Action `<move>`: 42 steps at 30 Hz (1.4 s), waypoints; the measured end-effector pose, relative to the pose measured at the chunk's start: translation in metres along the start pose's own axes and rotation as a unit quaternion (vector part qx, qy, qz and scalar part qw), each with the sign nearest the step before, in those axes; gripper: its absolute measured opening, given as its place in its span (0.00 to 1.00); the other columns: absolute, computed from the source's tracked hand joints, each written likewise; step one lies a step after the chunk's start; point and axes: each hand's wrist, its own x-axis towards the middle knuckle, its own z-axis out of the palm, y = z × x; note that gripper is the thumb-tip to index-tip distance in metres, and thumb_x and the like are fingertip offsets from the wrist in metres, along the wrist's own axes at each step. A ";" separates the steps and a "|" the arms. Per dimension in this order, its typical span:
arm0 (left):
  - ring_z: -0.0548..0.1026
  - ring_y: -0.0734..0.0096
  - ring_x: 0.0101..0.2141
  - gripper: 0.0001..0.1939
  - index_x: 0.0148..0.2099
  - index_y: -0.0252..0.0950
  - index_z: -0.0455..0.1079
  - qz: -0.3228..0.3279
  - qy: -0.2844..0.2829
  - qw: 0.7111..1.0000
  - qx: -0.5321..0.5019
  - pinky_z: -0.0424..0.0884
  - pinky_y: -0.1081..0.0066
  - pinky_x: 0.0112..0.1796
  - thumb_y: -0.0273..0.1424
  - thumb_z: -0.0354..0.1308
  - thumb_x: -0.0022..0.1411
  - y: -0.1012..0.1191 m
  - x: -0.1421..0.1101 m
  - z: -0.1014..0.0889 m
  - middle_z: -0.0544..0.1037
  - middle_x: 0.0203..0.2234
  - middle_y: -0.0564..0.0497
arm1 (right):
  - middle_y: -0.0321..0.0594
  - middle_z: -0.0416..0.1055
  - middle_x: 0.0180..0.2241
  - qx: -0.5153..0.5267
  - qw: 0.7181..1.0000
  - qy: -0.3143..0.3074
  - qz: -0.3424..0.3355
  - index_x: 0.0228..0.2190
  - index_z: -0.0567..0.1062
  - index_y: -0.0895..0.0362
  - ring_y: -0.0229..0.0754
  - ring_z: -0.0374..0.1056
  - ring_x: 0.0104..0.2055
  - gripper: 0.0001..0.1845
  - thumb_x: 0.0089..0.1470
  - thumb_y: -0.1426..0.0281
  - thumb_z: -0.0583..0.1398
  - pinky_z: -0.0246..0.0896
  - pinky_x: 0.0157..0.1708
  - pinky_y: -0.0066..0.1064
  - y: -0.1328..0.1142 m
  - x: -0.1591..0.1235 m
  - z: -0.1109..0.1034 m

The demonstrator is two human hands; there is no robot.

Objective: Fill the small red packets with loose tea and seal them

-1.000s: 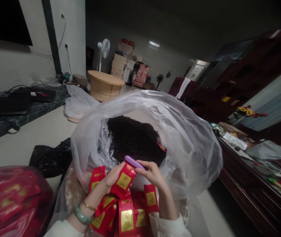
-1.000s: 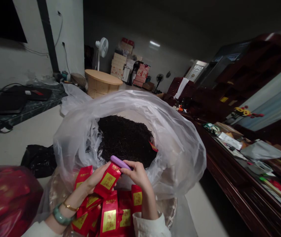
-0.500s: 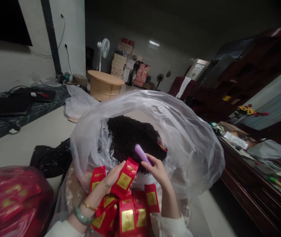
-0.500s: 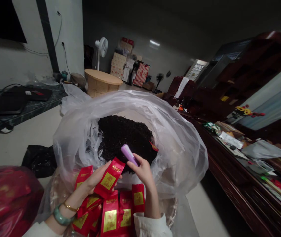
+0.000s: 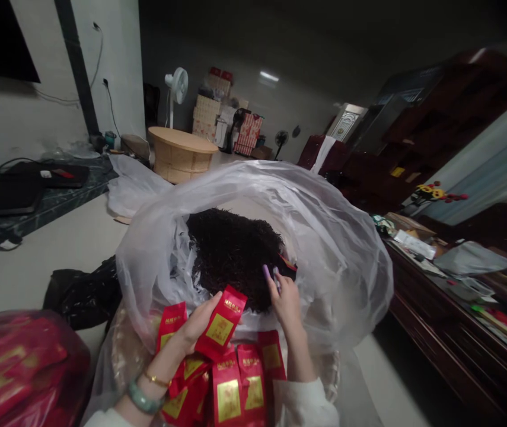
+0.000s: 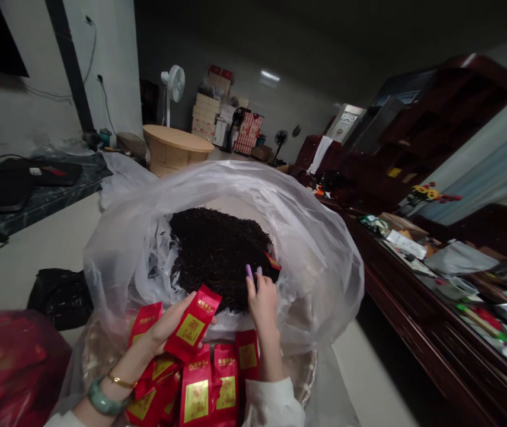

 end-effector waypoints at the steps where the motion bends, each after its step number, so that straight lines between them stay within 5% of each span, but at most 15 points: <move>1: 0.75 0.69 0.20 0.29 0.38 0.30 0.72 -0.002 0.000 1.000 0.003 0.72 0.71 0.23 0.54 0.51 0.58 -0.001 0.000 0.000 0.80 0.23 0.45 | 0.47 0.74 0.35 0.028 0.999 -0.006 -0.026 0.36 0.75 0.57 0.46 0.67 0.37 0.18 0.58 0.60 0.51 0.61 0.39 0.36 -0.014 -0.002 -0.002; 5: 0.76 0.67 0.20 0.27 0.38 0.33 0.70 0.004 0.000 1.000 0.023 0.72 0.70 0.24 0.54 0.57 0.53 -0.005 0.001 -0.002 0.79 0.22 0.49 | 0.41 0.72 0.31 0.096 0.978 -0.126 -0.135 0.33 0.75 0.56 0.40 0.67 0.34 0.14 0.59 0.61 0.54 0.59 0.35 0.29 -0.066 -0.012 -0.005; 8: 0.77 0.68 0.24 0.27 0.39 0.34 0.69 0.029 0.018 0.998 0.049 0.72 0.70 0.27 0.52 0.63 0.48 -0.009 0.000 -0.005 0.80 0.24 0.51 | 0.38 0.70 0.24 0.097 0.968 -0.173 -0.152 0.25 0.73 0.56 0.37 0.64 0.28 0.18 0.59 0.59 0.54 0.56 0.30 0.27 -0.079 -0.018 0.000; 18: 0.76 0.65 0.22 0.31 0.37 0.34 0.68 -0.004 -0.006 0.998 0.064 0.71 0.68 0.25 0.56 0.62 0.43 -0.011 0.000 -0.007 0.79 0.22 0.50 | 0.33 0.60 0.18 0.119 0.960 -0.183 -0.174 0.18 0.61 0.55 0.33 0.54 0.21 0.22 0.62 0.61 0.49 0.50 0.24 0.25 -0.078 -0.024 0.001; 24: 0.76 0.65 0.22 0.25 0.38 0.34 0.69 -0.017 -0.034 0.997 0.061 0.72 0.67 0.26 0.52 0.59 0.51 -0.011 -0.004 -0.005 0.78 0.22 0.50 | 0.32 0.58 0.17 0.135 0.961 -0.189 -0.151 0.17 0.58 0.55 0.32 0.52 0.20 0.23 0.60 0.60 0.50 0.49 0.23 0.25 -0.083 -0.027 0.004; 29: 0.77 0.68 0.34 0.09 0.35 0.35 0.71 0.083 0.049 0.992 0.084 0.71 0.75 0.34 0.36 0.59 0.57 0.003 -0.010 -0.003 0.79 0.27 0.54 | 0.31 0.57 0.17 0.152 0.964 -0.183 -0.122 0.17 0.60 0.55 0.32 0.53 0.20 0.23 0.59 0.58 0.51 0.49 0.22 0.25 -0.078 -0.023 -0.005; 36: 0.76 0.71 0.28 0.17 0.38 0.34 0.67 0.195 0.129 0.966 0.115 0.70 0.74 0.27 0.41 0.61 0.53 0.038 -0.027 -0.027 0.80 0.32 0.46 | 0.33 0.60 0.16 0.152 0.966 -0.203 -0.052 0.18 0.65 0.54 0.36 0.57 0.20 0.21 0.58 0.57 0.52 0.49 0.22 0.28 -0.074 -0.028 -0.003; 42: 0.74 0.72 0.26 0.21 0.37 0.34 0.68 0.191 0.157 0.958 0.149 0.68 0.76 0.24 0.44 0.64 0.47 0.034 -0.028 -0.036 0.80 0.32 0.46 | 0.37 0.67 0.18 0.085 0.971 -0.222 -0.041 0.20 0.70 0.54 0.39 0.62 0.21 0.20 0.58 0.59 0.53 0.51 0.22 0.30 -0.073 -0.025 0.004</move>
